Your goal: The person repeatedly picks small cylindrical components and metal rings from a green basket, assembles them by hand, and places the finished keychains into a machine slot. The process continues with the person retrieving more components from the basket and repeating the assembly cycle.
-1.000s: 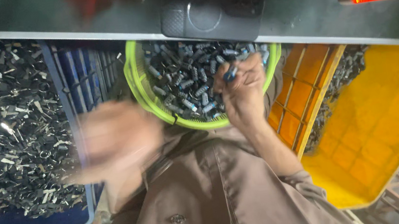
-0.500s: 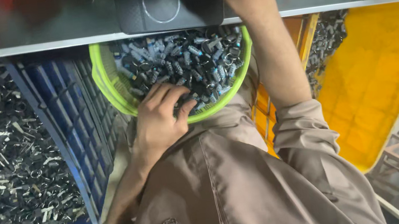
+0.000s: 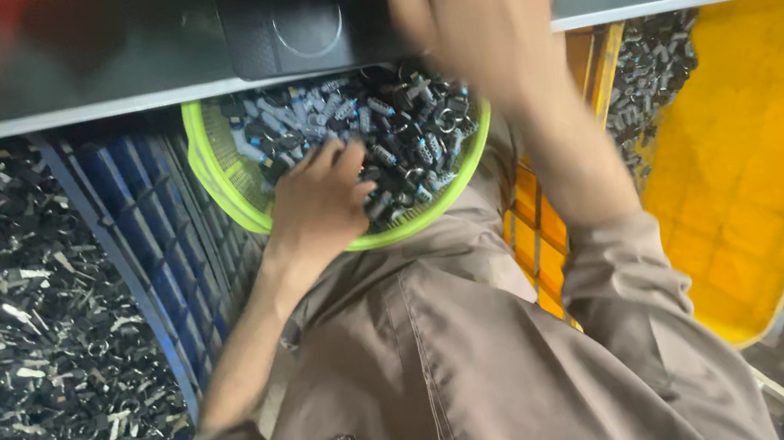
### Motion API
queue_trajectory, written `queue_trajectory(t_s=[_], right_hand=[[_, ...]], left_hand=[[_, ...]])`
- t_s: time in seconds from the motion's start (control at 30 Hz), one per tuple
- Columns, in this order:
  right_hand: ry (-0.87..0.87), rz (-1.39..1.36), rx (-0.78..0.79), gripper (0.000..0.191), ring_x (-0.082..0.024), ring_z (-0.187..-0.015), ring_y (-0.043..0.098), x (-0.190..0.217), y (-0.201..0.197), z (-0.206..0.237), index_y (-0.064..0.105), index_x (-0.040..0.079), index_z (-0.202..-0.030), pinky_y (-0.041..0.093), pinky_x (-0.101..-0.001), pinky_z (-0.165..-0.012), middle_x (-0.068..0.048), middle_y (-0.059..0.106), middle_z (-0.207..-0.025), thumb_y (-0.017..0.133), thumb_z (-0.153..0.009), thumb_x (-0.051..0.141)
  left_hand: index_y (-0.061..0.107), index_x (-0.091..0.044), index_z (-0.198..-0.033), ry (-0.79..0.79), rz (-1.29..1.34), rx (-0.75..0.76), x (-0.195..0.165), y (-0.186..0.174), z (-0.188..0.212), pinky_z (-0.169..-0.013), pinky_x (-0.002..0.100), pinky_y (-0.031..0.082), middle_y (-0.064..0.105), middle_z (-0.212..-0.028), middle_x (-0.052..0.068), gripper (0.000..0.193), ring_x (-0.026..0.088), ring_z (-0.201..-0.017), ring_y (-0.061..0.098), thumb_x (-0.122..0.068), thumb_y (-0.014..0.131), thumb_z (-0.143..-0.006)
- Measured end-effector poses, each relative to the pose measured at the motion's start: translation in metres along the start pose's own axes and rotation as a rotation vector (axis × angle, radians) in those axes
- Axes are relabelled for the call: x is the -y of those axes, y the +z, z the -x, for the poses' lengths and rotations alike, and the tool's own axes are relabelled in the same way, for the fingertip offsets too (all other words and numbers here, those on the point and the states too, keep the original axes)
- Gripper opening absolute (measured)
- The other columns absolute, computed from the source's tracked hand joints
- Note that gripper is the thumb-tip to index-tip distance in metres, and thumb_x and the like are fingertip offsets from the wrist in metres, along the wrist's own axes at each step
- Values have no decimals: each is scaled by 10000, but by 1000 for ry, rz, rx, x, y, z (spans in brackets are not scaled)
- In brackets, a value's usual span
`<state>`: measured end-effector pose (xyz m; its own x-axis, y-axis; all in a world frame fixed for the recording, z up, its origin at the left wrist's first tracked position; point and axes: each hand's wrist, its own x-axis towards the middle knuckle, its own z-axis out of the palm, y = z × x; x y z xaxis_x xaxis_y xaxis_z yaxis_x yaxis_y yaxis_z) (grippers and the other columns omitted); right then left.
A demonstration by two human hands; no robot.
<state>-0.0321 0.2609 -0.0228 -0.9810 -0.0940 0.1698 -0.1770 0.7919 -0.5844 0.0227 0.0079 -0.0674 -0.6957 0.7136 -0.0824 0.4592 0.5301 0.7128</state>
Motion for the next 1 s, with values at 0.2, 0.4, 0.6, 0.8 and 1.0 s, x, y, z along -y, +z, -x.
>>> queue_trajectory(t_s=[0.2,0.4,0.6,0.8,1.0], right_hand=[[-173,-351,-7,405,-391,-1159,661,68,43,86,610,-4,-1231,536,-464,-1016,-177,700,-1226,708,-978,297],[235,-598,-210,255,-263,-980,746,74,77,121,642,-2,-1130,599,-335,-868,-121,735,-1110,739,-897,-38],[183,-603,-287,275,-213,-906,731,70,66,117,676,-7,-1037,592,-268,-753,-169,726,-1075,649,-844,-200],[372,-1278,-365,257,-235,-1015,725,75,79,128,527,16,-1124,600,-336,-904,-155,727,-1070,736,-974,1],[526,-1758,-386,306,-264,-851,703,72,111,124,515,32,-1014,584,-367,-773,-149,699,-900,816,-963,62]], left_hand=[[625,-32,-962,-206,534,-307,1,-10,30,-696,295,518,657,-835,79,252,172,-758,666,-46,806,-788],[523,-44,-1103,-121,974,-390,-16,-24,20,-894,255,540,648,-1088,49,339,101,-998,662,-76,774,-878],[649,-5,-1020,113,511,-331,-20,-44,-4,-850,371,549,687,-952,111,217,317,-921,712,-37,788,-857],[668,-20,-998,348,304,-606,-26,-38,1,-785,415,541,633,-901,91,283,319,-843,636,49,676,-724],[701,26,-1012,474,50,-559,-22,-48,9,-789,477,540,601,-927,103,346,313,-855,603,66,688,-669]])
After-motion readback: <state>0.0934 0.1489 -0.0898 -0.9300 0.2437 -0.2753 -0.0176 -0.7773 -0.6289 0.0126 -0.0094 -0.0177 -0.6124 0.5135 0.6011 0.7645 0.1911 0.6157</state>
